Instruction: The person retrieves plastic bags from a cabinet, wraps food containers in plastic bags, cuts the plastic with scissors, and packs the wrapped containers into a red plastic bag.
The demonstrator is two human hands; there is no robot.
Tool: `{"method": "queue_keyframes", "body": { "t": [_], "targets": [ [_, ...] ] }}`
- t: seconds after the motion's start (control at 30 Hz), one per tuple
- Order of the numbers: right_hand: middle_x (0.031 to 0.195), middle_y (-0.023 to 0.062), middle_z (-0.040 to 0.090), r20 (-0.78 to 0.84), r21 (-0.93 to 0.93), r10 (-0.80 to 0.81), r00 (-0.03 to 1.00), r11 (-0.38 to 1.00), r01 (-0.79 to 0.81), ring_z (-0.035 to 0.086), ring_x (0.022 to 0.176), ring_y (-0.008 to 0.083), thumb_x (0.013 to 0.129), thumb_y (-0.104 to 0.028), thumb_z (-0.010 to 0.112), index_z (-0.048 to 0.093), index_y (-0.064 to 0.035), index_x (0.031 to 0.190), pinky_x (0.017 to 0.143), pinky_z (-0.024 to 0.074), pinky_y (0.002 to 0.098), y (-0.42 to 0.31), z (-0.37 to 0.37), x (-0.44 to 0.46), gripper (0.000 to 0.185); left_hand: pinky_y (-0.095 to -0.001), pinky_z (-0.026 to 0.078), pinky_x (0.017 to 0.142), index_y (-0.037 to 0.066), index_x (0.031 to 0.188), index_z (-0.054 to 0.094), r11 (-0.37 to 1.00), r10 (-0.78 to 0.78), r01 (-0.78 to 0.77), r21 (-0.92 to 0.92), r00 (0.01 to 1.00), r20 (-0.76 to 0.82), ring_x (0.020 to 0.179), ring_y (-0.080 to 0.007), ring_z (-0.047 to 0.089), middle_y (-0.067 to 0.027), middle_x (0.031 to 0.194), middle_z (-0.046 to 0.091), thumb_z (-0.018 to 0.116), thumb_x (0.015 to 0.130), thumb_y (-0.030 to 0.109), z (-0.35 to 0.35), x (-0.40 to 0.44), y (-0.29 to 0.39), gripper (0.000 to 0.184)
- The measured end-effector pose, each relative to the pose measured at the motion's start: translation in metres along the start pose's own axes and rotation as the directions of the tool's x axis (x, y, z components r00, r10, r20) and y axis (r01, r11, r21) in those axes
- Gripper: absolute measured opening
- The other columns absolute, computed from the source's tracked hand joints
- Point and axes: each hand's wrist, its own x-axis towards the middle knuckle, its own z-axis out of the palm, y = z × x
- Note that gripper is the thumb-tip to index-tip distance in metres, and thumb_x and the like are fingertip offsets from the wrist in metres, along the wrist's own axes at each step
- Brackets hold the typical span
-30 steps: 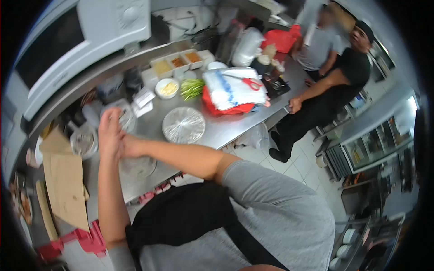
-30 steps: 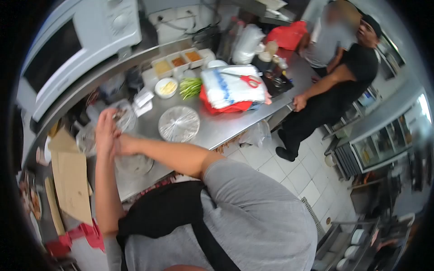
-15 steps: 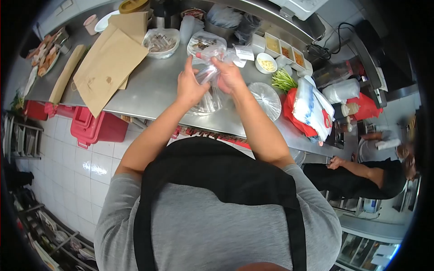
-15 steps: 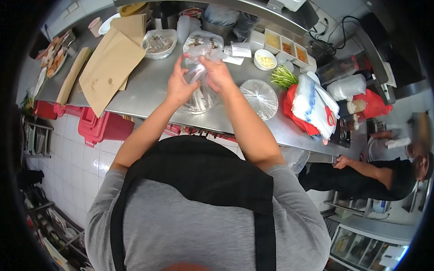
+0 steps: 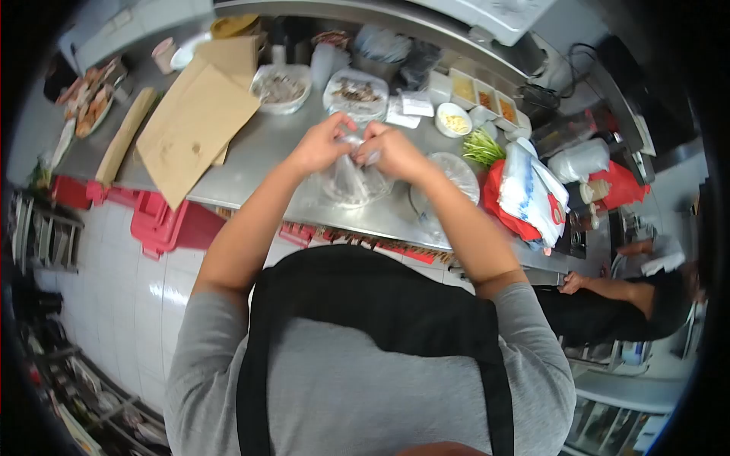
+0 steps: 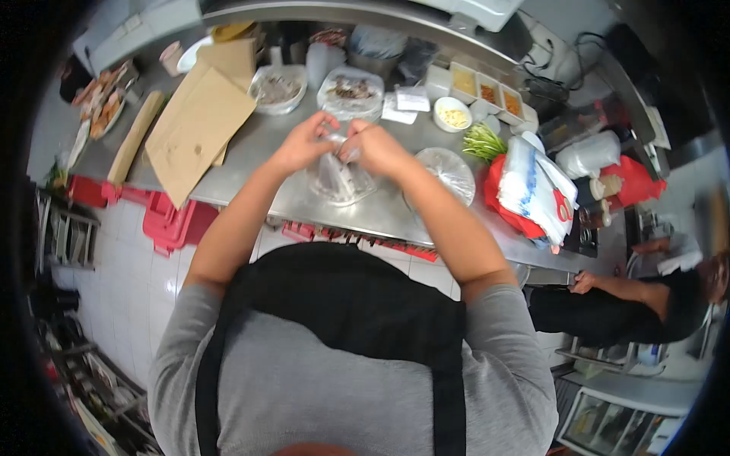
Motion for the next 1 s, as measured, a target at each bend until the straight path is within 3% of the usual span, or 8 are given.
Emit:
{"method": "queue_keyframes", "body": {
  "t": [0.03, 0.13, 0.23, 0.5, 0.6, 0.7, 0.87, 1.0],
  "targets": [
    [0.096, 0.0049, 0.056, -0.057, -0.162, 0.050, 0.997, 0.985, -0.058, 0.051, 0.099, 0.0211, 0.072, -0.012, 0.063, 0.069, -0.0098, 0.083, 0.081, 0.0438, 0.0319, -0.001, 0.005, -0.001, 0.013, -0.0238, 0.041, 0.075, 0.007, 0.115, 0.046, 0.991, 0.108, -0.104, 0.088, 0.993, -0.047, 0.082, -0.0088, 0.053, -0.0043, 0.088, 0.058, 0.056, 0.083, 0.002, 0.002, 0.001, -0.002, 0.034],
    [0.103, 0.0038, 0.056, -0.496, -0.484, -0.201, 0.845, 0.872, -0.076, 0.049, 0.104, 0.0243, 0.069, -0.018, 0.063, 0.068, -0.0178, 0.078, 0.085, 0.0385, 0.0401, -0.007, 0.026, 0.000, 0.011, -0.0232, 0.039, 0.077, 0.009, 0.124, 0.042, 0.920, 0.025, -0.033, -0.390, 0.999, -0.025, 0.081, -0.0086, 0.050, -0.0012, 0.086, 0.055, 0.055, 0.086, 0.007, 0.003, -0.006, -0.003, 0.041],
    [0.111, 0.0035, 0.053, -0.582, -0.481, -0.281, 0.763, 0.875, -0.045, 0.045, 0.109, 0.0261, 0.070, -0.021, 0.062, 0.067, -0.0191, 0.078, 0.090, 0.0326, 0.0460, -0.010, 0.034, 0.004, 0.009, -0.0227, 0.037, 0.079, 0.010, 0.135, 0.034, 0.862, -0.089, 0.064, -0.503, 0.996, -0.026, 0.083, -0.0076, 0.049, 0.0001, 0.089, 0.056, 0.053, 0.089, 0.012, -0.003, -0.014, 0.007, 0.050],
    [0.137, 0.0040, 0.042, -0.340, -0.604, -0.339, 0.877, 0.794, 0.073, 0.039, 0.123, 0.0298, 0.069, -0.023, 0.062, 0.064, -0.0205, 0.081, 0.101, 0.0226, 0.0594, 0.002, 0.018, 0.000, 0.012, -0.0254, 0.038, 0.079, 0.010, 0.117, 0.058, 0.901, -0.064, 0.133, -0.414, 0.982, 0.177, 0.089, -0.0068, 0.048, 0.0021, 0.106, 0.058, 0.057, 0.087, 0.021, -0.019, 0.015, -0.027, 0.032],
    [0.138, 0.0026, 0.042, -0.281, -0.631, -0.370, 0.885, 0.766, 0.120, 0.039, 0.124, 0.0291, 0.069, -0.019, 0.061, 0.064, -0.0208, 0.085, 0.101, 0.0236, 0.0580, -0.001, 0.009, -0.001, 0.016, -0.0227, 0.038, 0.082, 0.008, 0.128, 0.050, 0.889, -0.003, 0.159, -0.429, 0.939, 0.343, 0.101, -0.0099, 0.050, -0.0023, 0.119, 0.056, 0.060, 0.088, 0.024, -0.025, 0.023, -0.022, 0.044],
    [0.137, 0.0027, 0.042, -0.247, -0.685, -0.446, 0.860, 0.708, 0.171, 0.040, 0.122, 0.0281, 0.069, -0.017, 0.060, 0.063, -0.0194, 0.084, 0.099, 0.0243, 0.0561, -0.007, 0.013, 0.007, 0.016, -0.0260, 0.040, 0.074, 0.005, 0.110, 0.059, 0.905, -0.105, 0.253, -0.342, 0.912, 0.397, 0.090, -0.0076, 0.050, 0.0012, 0.101, 0.059, 0.061, 0.088, 0.023, -0.030, 0.024, -0.018, 0.029],
    [0.136, 0.0041, 0.043, -0.213, -0.721, -0.439, 0.873, 0.674, 0.163, 0.040, 0.121, 0.0271, 0.070, -0.015, 0.059, 0.062, -0.0186, 0.088, 0.098, 0.0247, 0.0566, -0.007, 0.014, 0.003, 0.018, -0.0289, 0.041, 0.060, 0.004, 0.089, 0.065, 0.994, -0.035, 0.044, -0.102, 0.996, 0.087, 0.065, -0.0093, 0.050, 0.0008, 0.071, 0.060, 0.058, 0.089, 0.024, -0.015, 0.014, -0.005, 0.021],
    [0.128, 0.0057, 0.048, -0.253, -0.666, -0.474, 0.844, 0.718, 0.203, 0.046, 0.113, 0.0267, 0.073, -0.014, 0.058, 0.061, -0.0187, 0.099, 0.095, 0.0316, 0.0500, -0.013, 0.013, -0.010, 0.026, -0.0343, 0.044, 0.062, 0.002, 0.086, 0.062, 0.973, 0.132, -0.096, 0.212, 0.978, -0.164, 0.062, -0.0218, 0.055, -0.0131, 0.068, 0.060, 0.055, 0.089, 0.023, -0.012, 0.005, 0.006, 0.022]
  ]
}}
